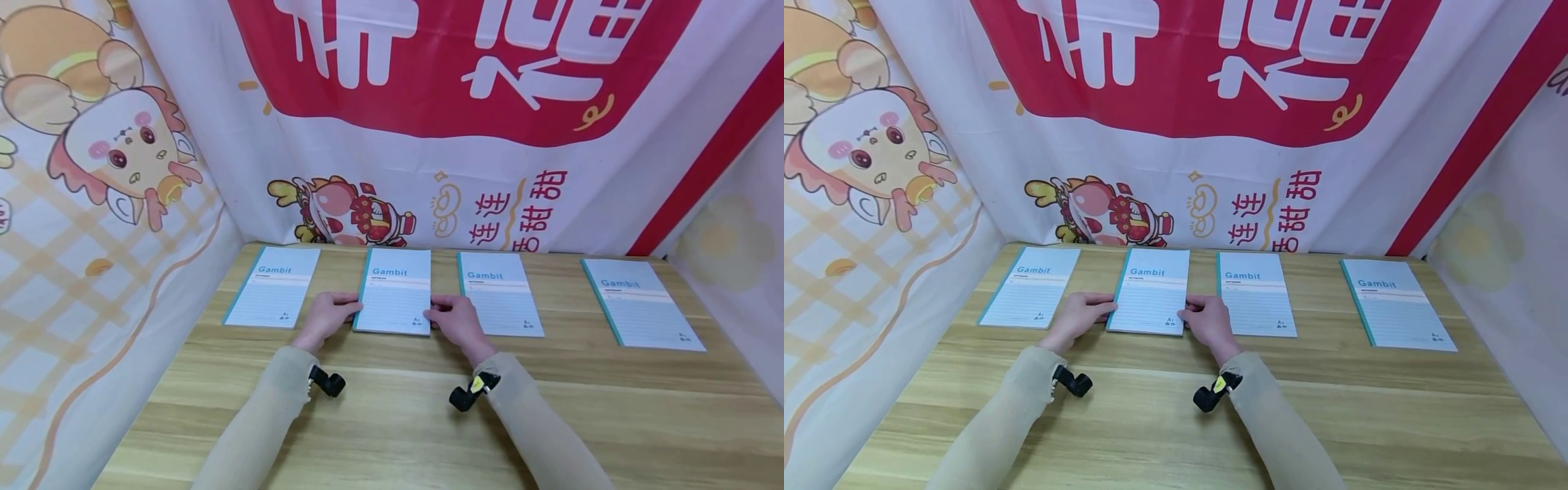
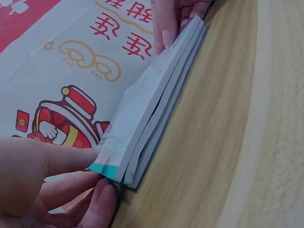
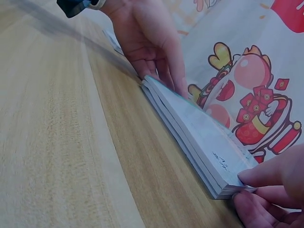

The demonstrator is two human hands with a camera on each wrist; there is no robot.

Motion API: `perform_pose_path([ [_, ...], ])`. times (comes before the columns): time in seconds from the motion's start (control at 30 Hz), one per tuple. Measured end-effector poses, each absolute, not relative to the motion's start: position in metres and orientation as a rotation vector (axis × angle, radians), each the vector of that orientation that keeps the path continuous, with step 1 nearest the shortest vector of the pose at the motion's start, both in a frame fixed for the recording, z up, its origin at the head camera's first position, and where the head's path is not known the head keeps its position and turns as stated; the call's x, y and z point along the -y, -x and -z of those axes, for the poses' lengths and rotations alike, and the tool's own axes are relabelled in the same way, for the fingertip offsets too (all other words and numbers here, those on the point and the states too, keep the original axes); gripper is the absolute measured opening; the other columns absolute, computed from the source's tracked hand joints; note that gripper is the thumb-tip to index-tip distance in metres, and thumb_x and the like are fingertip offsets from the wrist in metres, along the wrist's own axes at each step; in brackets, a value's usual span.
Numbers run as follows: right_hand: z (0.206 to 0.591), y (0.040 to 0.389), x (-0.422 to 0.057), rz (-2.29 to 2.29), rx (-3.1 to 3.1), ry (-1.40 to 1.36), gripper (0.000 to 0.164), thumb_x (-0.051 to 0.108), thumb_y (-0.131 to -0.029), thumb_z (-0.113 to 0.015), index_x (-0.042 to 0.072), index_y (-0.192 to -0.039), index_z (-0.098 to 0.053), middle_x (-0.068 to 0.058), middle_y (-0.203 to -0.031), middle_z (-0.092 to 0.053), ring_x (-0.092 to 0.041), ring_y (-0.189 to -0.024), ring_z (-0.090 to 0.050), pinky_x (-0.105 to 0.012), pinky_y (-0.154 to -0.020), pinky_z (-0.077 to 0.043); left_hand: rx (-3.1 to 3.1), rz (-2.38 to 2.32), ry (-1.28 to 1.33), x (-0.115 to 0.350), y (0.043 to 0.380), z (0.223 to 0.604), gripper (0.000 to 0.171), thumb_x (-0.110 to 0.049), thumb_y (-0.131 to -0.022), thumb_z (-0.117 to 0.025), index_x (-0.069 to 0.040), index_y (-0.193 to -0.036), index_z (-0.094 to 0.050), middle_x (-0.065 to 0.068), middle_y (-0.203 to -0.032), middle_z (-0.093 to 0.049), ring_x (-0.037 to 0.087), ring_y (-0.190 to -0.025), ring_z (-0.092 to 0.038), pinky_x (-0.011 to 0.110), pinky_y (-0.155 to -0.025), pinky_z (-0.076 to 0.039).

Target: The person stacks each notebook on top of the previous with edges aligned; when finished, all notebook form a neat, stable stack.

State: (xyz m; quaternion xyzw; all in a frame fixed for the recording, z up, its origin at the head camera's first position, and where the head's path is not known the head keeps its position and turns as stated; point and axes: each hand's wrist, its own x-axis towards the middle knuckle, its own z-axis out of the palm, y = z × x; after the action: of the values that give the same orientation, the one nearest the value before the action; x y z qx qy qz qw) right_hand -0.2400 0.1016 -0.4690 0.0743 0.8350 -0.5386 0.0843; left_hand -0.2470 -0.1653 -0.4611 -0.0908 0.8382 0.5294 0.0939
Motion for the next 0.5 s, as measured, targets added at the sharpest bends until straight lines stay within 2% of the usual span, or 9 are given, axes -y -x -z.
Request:
perform_pose_path([
  [0.33,0.469,0.237,-0.103,1.771,-2.407,-0.258,0.056,0.021,-0.092,-0.077,0.007,-0.142,-0.056,-0.009,-0.113,-0.065,-0.019,-0.094,-0.068,-0.031,-0.084,-0.059,-2.386,-1.700,0.243,0.186,0.244,0.460,0.045,-0.032,-0.100,-0.068,-0.007,-0.138,-0.062,0.012,-0.135,-0.062,0.023,-0.110,-0.066,0.037,-0.096,-0.055],
  [0.5,0.465,0.232,-0.102,1.784,-2.409,-0.298,0.057,0.028,-0.092,-0.077,0.010,-0.142,-0.056,-0.006,-0.119,-0.063,-0.020,-0.102,-0.065,-0.034,-0.091,-0.056,-2.423,-1.711,0.221,0.208,0.236,0.453,0.048,-0.035,-0.102,-0.065,-0.006,-0.139,-0.060,0.013,-0.134,-0.062,0.026,-0.114,-0.064,0.037,-0.098,-0.054],
])
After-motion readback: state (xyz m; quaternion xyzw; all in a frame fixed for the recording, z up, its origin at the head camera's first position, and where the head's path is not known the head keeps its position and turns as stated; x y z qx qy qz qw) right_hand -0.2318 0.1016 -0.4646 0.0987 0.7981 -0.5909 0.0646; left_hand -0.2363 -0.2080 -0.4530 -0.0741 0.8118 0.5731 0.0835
